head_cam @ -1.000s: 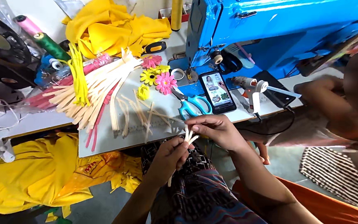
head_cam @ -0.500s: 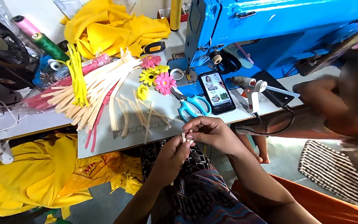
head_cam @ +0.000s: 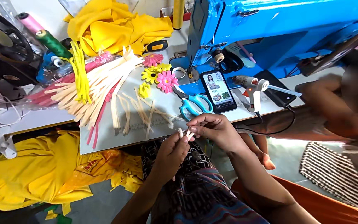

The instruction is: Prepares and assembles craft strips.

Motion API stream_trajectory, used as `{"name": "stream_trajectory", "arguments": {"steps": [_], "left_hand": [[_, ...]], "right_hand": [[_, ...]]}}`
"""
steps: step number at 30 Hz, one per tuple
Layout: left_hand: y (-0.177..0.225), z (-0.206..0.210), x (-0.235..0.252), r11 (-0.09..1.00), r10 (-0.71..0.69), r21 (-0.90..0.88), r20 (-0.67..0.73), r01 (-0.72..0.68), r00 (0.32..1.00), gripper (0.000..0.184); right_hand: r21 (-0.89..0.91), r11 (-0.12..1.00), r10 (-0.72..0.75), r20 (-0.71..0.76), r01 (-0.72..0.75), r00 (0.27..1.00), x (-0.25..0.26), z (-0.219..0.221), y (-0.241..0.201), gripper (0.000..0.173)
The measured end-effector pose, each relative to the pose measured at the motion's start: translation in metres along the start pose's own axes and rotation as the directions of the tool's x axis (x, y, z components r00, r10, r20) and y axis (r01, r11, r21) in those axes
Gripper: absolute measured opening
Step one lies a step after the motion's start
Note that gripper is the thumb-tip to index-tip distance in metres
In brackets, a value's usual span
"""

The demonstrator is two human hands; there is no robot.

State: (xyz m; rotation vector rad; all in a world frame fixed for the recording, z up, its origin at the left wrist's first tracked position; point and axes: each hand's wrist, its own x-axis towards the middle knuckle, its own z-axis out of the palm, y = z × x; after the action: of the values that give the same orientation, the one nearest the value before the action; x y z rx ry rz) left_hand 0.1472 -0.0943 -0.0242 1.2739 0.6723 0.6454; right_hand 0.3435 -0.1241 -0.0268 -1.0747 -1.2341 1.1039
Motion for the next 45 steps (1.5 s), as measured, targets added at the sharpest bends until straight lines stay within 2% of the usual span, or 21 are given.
{"name": "stream_trajectory", "arguments": {"steps": [5,8,11,17,25,33,37,41,45], "left_hand": [[0.005,0.002,0.002,0.988,-0.125,-0.087,0.049,0.129,0.991,0.029],[0.004,0.002,0.002,0.984,-0.143,-0.098,0.064,0.149,0.988,0.027],[0.005,-0.001,0.002,0.986,-0.137,-0.088,0.064,0.142,0.989,0.024],[0.008,-0.004,0.001,0.949,-0.19,-0.229,0.125,0.215,0.974,0.025],[0.005,-0.007,0.002,0.961,-0.175,-0.168,0.251,0.221,0.952,0.031],[0.006,-0.008,0.005,0.96,-0.188,-0.161,0.243,0.231,0.952,0.031],[0.01,-0.01,0.007,0.965,-0.199,-0.108,0.282,0.238,0.938,0.029],[0.011,-0.015,0.009,0.971,-0.197,-0.057,0.356,0.232,0.913,0.029],[0.01,-0.015,0.011,0.964,-0.211,-0.067,0.391,0.257,0.896,0.027]], "right_hand": [[0.001,1.0,0.0,-0.013,0.0,1.0,-0.001,0.005,0.001,0.012],[-0.058,0.998,-0.007,0.013,0.008,1.0,-0.001,0.006,0.0,0.012],[-0.097,0.994,-0.038,0.115,0.049,0.993,0.0,0.0,-0.002,0.016],[-0.145,0.974,-0.121,0.322,0.175,0.939,0.003,-0.016,-0.002,0.031],[-0.241,0.948,-0.141,0.268,0.208,0.953,0.005,-0.017,-0.008,0.015],[-0.34,0.906,-0.175,0.245,0.253,0.954,0.007,-0.012,-0.002,0.014],[-0.273,0.944,-0.102,0.291,0.185,0.951,0.009,-0.014,-0.002,0.024],[-0.193,0.971,-0.074,0.316,0.141,0.946,0.009,-0.018,-0.008,0.013],[-0.17,0.981,-0.042,0.275,0.092,0.961,0.007,-0.019,-0.011,0.008]]}}
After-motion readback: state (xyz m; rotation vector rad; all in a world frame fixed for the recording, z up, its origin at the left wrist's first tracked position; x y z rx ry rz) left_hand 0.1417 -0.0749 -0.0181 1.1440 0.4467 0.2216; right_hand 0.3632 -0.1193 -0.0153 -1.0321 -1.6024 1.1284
